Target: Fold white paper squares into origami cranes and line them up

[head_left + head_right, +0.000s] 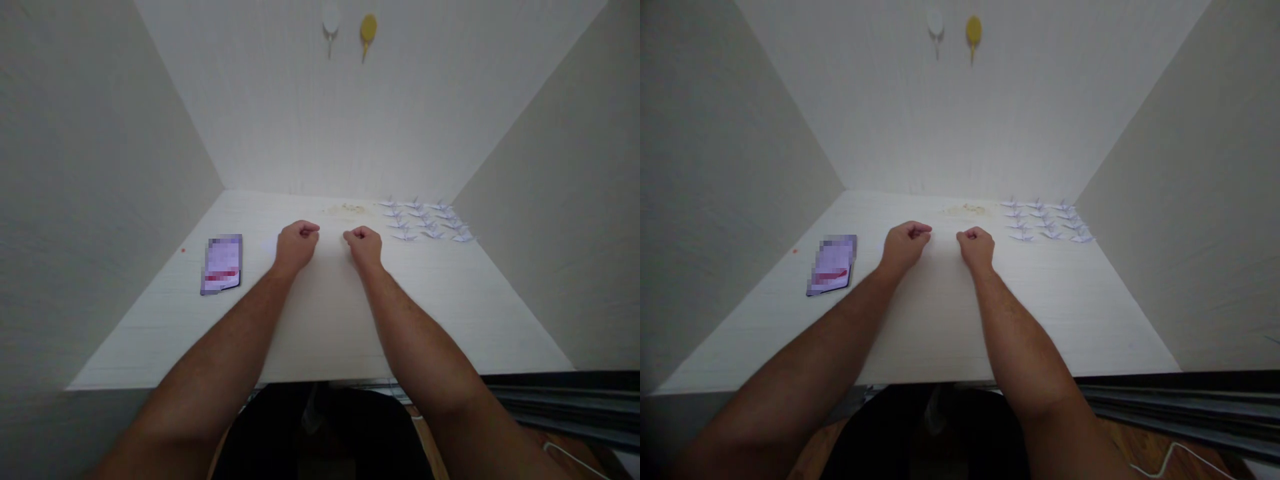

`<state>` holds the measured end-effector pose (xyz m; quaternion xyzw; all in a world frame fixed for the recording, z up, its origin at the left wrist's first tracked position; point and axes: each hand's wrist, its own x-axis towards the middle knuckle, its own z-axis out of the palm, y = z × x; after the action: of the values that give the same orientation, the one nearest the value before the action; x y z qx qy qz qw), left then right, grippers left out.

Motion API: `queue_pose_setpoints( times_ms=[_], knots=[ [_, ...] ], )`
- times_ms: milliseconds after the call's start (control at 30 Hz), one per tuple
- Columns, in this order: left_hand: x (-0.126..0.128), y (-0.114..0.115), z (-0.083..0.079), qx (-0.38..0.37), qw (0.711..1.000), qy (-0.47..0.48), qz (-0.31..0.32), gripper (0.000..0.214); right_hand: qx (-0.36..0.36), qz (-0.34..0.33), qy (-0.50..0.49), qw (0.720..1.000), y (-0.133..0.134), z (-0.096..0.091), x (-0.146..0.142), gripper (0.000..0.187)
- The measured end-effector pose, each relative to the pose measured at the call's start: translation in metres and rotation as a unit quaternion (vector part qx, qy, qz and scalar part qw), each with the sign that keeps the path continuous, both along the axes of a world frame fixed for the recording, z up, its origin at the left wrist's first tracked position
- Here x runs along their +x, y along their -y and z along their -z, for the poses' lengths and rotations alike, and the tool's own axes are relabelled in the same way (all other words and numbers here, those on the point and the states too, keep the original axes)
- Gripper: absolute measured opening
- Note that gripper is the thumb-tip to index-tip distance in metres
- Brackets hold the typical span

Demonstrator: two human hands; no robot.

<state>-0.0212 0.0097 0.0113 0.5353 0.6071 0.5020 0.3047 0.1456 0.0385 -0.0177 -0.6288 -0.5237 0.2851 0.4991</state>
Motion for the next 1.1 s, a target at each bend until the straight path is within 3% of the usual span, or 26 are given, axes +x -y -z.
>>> queue_pose_setpoints(
  times_ms=[167,267,400,600,833,1100],
  knots=[
    [-0.031,-0.009,-0.005,-0.014,0.960,-0.279,-0.033,0.032,0.001,-0.001,-0.005,1.000,0.000,0.000,-0.003,0.016],
    [-0.044,-0.012,-0.002,-0.072,0.938,-0.337,-0.033,0.048,0.001,0.000,0.001,1.000,0.001,-0.002,-0.002,0.016],
    [-0.057,-0.014,0.007,-0.135,0.931,-0.336,-0.040,0.059,0.003,-0.003,0.008,1.000,0.002,-0.003,-0.003,0.016],
    [-0.061,-0.019,0.019,-0.070,0.938,-0.336,-0.039,0.063,0.001,-0.008,0.014,1.000,0.003,-0.004,-0.003,0.016],
    [-0.053,-0.020,0.013,-0.108,0.934,-0.337,-0.039,0.068,0.004,-0.013,0.015,1.000,0.004,-0.004,-0.002,0.016],
    [-0.055,-0.013,0.005,-0.095,0.969,-0.219,-0.058,0.086,0.014,-0.017,0.014,1.000,0.001,0.001,-0.001,0.016]
  ],
)
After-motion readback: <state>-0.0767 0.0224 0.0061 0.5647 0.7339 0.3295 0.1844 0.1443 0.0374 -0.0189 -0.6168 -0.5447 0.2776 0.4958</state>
